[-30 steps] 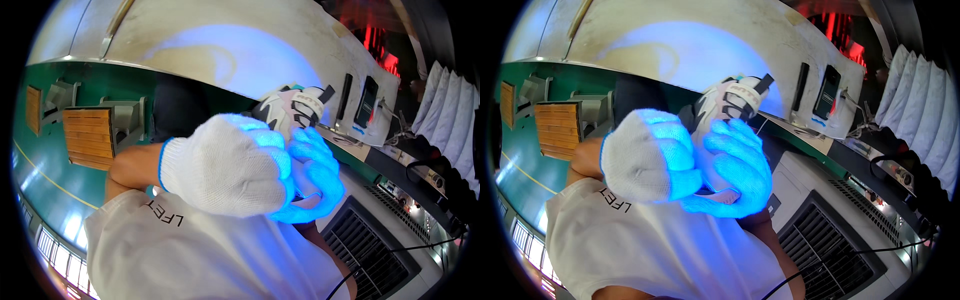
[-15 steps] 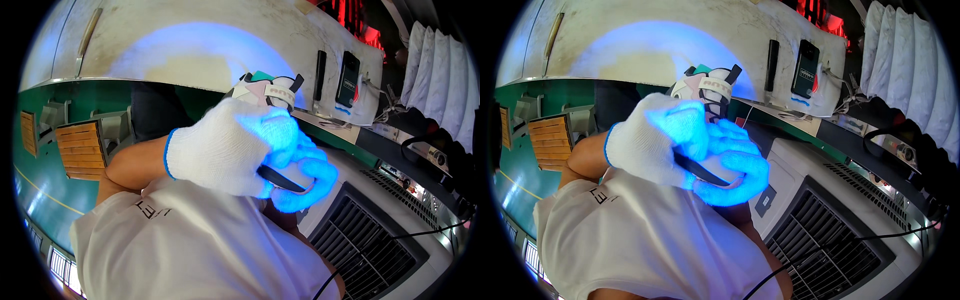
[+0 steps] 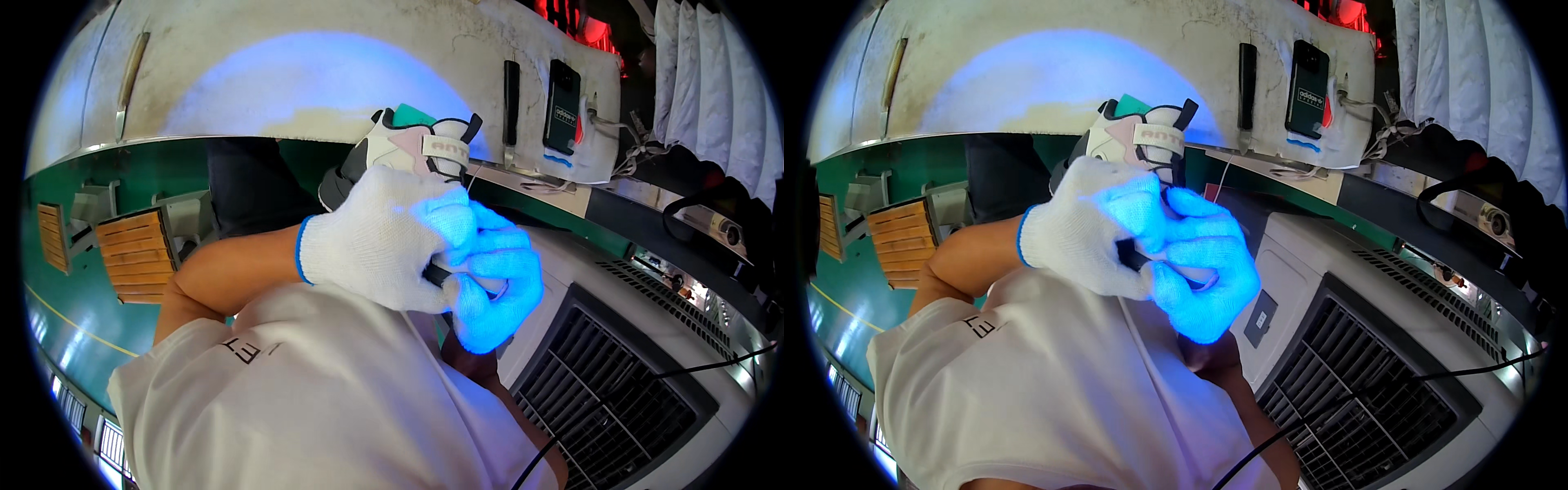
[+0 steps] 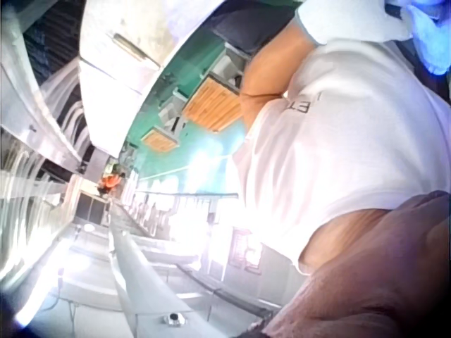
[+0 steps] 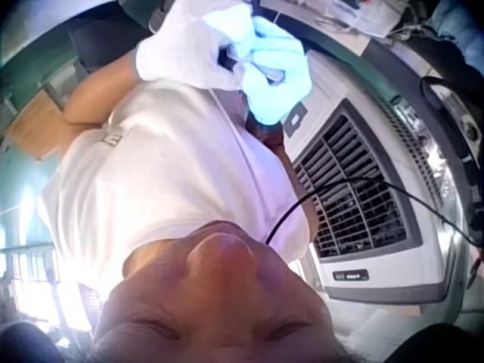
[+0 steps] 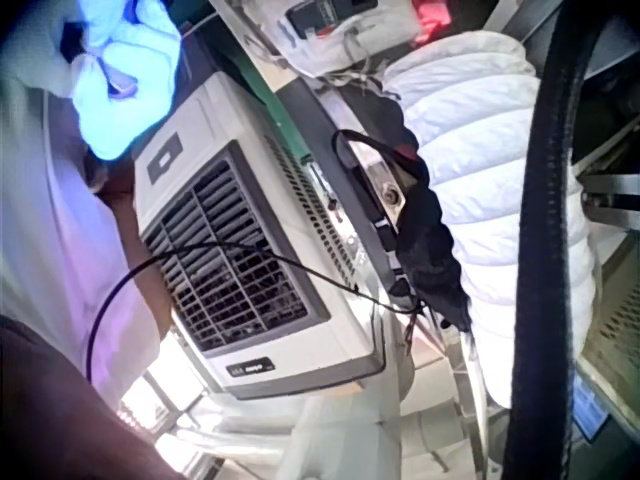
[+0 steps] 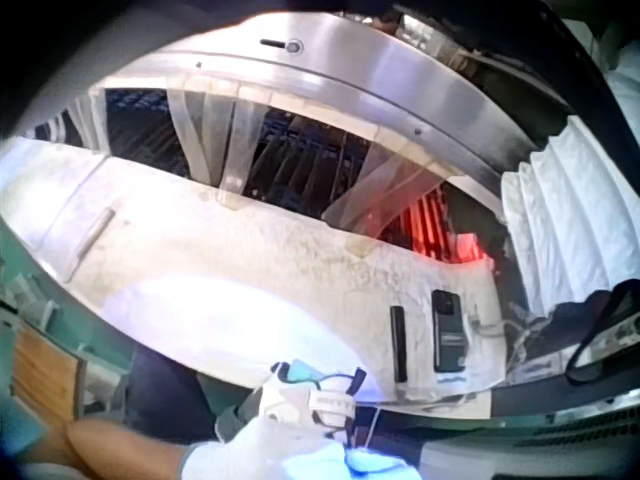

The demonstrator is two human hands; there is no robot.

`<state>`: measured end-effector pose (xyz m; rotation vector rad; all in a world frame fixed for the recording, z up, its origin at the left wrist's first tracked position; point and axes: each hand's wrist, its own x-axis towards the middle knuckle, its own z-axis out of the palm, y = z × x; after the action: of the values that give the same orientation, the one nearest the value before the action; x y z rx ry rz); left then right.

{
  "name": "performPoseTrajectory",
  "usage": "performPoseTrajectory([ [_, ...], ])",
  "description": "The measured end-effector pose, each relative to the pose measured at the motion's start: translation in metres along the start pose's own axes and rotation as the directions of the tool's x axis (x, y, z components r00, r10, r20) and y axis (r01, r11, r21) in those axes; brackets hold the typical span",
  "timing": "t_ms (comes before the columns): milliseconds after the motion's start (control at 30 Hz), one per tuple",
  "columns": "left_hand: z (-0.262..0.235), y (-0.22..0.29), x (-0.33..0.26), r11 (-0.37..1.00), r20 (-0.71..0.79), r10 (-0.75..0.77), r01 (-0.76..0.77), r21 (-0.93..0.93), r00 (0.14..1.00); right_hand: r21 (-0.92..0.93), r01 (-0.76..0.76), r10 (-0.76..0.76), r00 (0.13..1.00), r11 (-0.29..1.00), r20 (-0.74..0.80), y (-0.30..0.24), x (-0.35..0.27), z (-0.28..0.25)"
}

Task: The person uses a small black brush to scrub the upper and sole of a white and grey sneaker. They rotate the shoe to access different areas, focusing on the toe box and side panels. The person then places the shoe on the table and picks up a second sneaker to repeat the cleaning process.

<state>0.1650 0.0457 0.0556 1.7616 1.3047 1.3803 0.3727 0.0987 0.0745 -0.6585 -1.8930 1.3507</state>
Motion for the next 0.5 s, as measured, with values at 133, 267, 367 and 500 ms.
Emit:
performPoseTrajectory([
  [133,0.004,0.002,0.002,0.998,-0.026,0.034,-0.032,0.062,0.999,0.127,-0.014,0.013,1.0,0.992,0.004,0.003,0.0,-0.006],
  [267,0.004,0.0,0.005,0.998,-0.089,0.063,-0.065,-0.02,0.994,0.364,-0.013,0.017,1.0,0.931,-0.007,0.001,0.003,-0.004],
  [367,-0.001,0.002,0.003,0.998,-0.1,0.055,-0.056,-0.007,0.993,0.241,0.107,-0.124,0.991,0.965,0.057,0.023,0.004,-0.01],
  [500,-0.005,-0.001,0.006,0.999,-0.091,0.043,-0.043,-0.002,0.995,0.164,0.086,-0.098,0.992,0.983,0.073,0.003,0.016,-0.01],
])
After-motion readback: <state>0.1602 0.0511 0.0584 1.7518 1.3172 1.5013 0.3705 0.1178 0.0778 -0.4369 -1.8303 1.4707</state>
